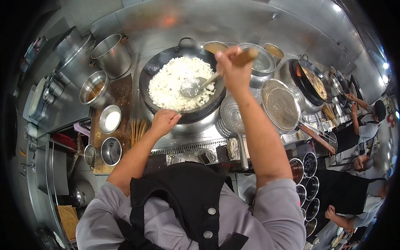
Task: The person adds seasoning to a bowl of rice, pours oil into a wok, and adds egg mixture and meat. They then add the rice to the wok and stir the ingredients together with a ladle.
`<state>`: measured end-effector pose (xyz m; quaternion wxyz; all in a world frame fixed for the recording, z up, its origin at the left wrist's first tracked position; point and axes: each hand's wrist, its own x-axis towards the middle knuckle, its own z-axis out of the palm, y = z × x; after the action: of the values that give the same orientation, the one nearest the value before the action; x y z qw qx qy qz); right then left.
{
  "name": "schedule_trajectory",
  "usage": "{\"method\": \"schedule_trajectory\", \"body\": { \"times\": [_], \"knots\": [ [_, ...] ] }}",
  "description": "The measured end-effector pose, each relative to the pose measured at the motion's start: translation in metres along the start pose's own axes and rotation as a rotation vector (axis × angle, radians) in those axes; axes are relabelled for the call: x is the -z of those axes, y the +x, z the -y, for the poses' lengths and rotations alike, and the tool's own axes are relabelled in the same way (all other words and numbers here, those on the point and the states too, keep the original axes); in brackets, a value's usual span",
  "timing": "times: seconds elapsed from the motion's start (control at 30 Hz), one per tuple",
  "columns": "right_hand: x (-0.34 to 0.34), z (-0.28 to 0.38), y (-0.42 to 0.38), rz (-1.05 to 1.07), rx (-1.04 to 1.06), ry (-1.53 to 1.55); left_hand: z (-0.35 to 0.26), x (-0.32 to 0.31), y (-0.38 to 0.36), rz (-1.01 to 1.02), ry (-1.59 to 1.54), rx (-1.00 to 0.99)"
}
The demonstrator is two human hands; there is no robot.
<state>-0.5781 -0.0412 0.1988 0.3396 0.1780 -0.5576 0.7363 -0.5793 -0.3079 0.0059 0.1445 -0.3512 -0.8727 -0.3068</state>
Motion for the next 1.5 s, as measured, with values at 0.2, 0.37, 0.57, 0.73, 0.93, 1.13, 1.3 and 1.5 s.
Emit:
{"method": "schedule_trajectory", "body": {
  "times": [0.2, 0.37, 0.57, 0.73, 0.93, 1.13, 1.3, 1.5],
  "knots": [
    [-0.007, 0.003, 0.032, -0.123, 0.295, -0.018, 0.0, -0.003, -0.003, -0.037, -0.004, 0.009],
    [-0.024, -0.025, 0.062, -0.013, 0.062, -0.203, -0.004, 0.001, -0.008, -0.011, 0.027, 0.025],
    [-0.039, -0.117, 0.036, -0.017, 0.338, -0.513, 0.001, -0.001, 0.0, -0.084, -0.009, -0.035],
    [-0.097, 0.013, 0.066, 0.065, -0.044, -0.168, -0.001, 0.004, 0.004, -0.018, -0.025, 0.022],
    [-0.074, -0.073, 0.03, 0.188, 0.028, -0.135, -0.005, 0.007, 0.005, 0.03, -0.004, 0.063],
    [-0.092, 0.038, 0.004, 0.241, 0.096, 0.027, 0.002, 0.001, -0.001, -0.01, -0.028, 0.016],
    [-0.077, 0.013, 0.031, 0.065, -0.15, -0.031, -0.005, 0.027, 0.021, 0.301, 0.005, 0.105],
    [-0.068, -0.015, 0.035, -0.078, -0.074, -0.12, -0.058, 0.026, 0.007, 0.296, 0.131, 0.029]
  ]
}}
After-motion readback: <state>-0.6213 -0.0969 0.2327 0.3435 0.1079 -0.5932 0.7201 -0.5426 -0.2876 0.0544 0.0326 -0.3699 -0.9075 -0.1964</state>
